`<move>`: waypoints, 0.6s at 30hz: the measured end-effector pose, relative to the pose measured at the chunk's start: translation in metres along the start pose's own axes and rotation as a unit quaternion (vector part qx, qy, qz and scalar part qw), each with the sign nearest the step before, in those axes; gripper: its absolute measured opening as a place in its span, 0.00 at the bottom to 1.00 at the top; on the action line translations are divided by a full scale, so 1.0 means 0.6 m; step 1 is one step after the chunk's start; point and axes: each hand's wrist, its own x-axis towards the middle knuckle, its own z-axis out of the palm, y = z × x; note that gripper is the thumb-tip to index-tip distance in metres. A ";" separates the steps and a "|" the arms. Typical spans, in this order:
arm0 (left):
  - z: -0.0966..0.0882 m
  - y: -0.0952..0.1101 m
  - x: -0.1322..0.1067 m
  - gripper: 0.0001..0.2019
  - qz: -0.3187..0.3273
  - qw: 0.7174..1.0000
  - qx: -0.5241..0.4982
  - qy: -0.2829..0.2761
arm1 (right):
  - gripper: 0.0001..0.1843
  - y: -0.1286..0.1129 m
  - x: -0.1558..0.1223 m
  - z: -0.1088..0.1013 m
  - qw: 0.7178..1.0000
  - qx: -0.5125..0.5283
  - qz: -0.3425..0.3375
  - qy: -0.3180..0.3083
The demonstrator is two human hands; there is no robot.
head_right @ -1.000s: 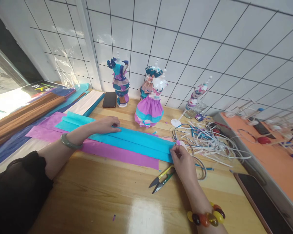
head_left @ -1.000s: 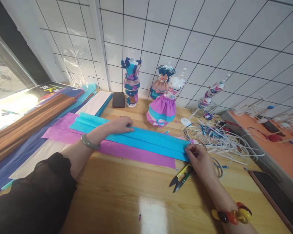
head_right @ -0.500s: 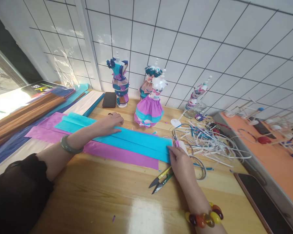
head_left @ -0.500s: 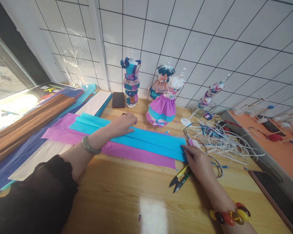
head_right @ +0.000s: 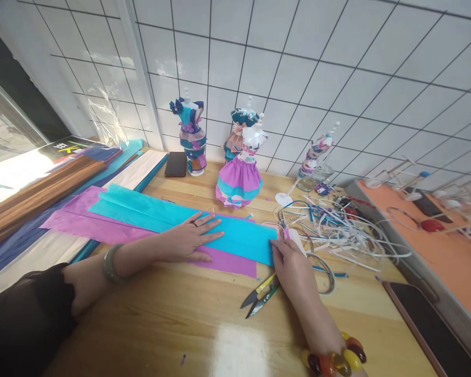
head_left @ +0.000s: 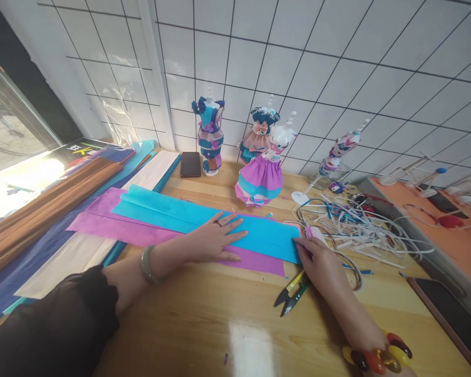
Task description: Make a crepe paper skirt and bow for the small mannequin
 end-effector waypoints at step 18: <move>-0.010 0.012 -0.006 0.36 -0.023 0.999 -0.037 -0.024 | 0.16 -0.071 -0.010 -0.039 0.938 0.280 0.153 0.132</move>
